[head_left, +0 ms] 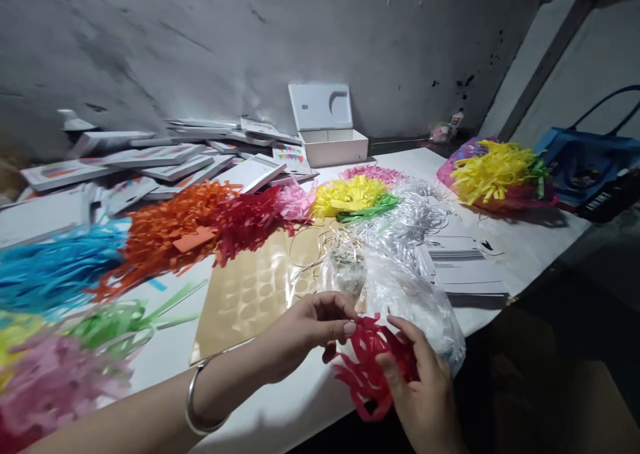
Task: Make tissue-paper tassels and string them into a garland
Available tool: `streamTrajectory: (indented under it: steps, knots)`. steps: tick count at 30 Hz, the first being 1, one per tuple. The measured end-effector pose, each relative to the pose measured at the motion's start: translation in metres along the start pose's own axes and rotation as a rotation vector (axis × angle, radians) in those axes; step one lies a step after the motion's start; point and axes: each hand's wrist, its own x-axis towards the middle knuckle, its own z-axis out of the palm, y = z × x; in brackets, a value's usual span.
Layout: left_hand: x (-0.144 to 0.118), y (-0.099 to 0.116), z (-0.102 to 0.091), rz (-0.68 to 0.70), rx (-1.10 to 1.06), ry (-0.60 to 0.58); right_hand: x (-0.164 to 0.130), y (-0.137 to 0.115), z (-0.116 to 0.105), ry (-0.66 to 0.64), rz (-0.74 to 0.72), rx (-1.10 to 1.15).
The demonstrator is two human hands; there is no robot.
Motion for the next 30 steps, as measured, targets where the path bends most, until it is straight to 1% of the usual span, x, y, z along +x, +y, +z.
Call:
streamTrajectory:
  steps: [2, 5, 8, 10, 11, 12, 13, 15, 16, 17, 19, 21, 23, 26, 28, 30]
  knots:
    - [-0.02, 0.003, -0.01, 0.042, 0.002, 0.042, -0.004, -0.002, -0.004, -0.047, 0.027, -0.013]
    - [-0.053, 0.002, -0.019, 0.126, 0.081, 0.137, -0.008, -0.017, -0.002, -0.137, -0.037, 0.051]
    - [-0.085, -0.003, -0.021, 0.302, 0.369, 0.281, -0.013, -0.041, 0.007, -0.204, -0.131, 0.129]
    - [-0.106, -0.008, -0.024, 0.433, 0.552, 0.386, -0.017, -0.053, 0.014, -0.256, -0.224, 0.087]
    - [-0.116, -0.01, -0.027, 0.488, 0.599, 0.446, -0.018, -0.056, 0.018, -0.298, -0.278, 0.028]
    - [-0.126, -0.013, -0.031, 0.528, 0.605, 0.512, -0.019, -0.058, 0.022, -0.344, -0.331, -0.049]
    - [-0.136, -0.015, -0.036, 0.55, 0.565, 0.585, -0.02, -0.058, 0.026, -0.394, -0.375, -0.134]
    - [-0.156, -0.021, -0.05, 0.558, 0.383, 0.724, -0.021, -0.058, 0.032, -0.465, -0.428, -0.249]
    - [-0.165, -0.026, -0.056, 0.542, 0.27, 0.767, -0.021, -0.06, 0.036, -0.471, -0.431, -0.256]
    - [-0.172, -0.031, -0.062, 0.513, 0.165, 0.783, -0.021, -0.064, 0.039, -0.462, -0.421, -0.218]
    - [-0.185, -0.043, -0.067, 0.441, 0.0, 0.75, -0.021, -0.08, 0.047, -0.451, -0.39, -0.037]
    - [-0.191, -0.056, -0.065, 0.369, -0.121, 0.662, -0.024, -0.104, 0.058, -0.453, -0.36, 0.166]
    - [-0.194, -0.067, -0.06, 0.338, -0.238, 0.582, -0.027, -0.127, 0.072, -0.47, -0.362, 0.3]
    - [-0.198, -0.079, -0.055, 0.34, -0.363, 0.535, -0.034, -0.149, 0.093, -0.515, -0.378, 0.397]
    - [-0.202, -0.083, -0.056, 0.346, -0.389, 0.541, -0.037, -0.152, 0.102, -0.563, -0.394, 0.413]
    - [-0.207, -0.085, -0.06, 0.34, -0.349, 0.559, -0.037, -0.151, 0.108, -0.596, -0.457, 0.37]
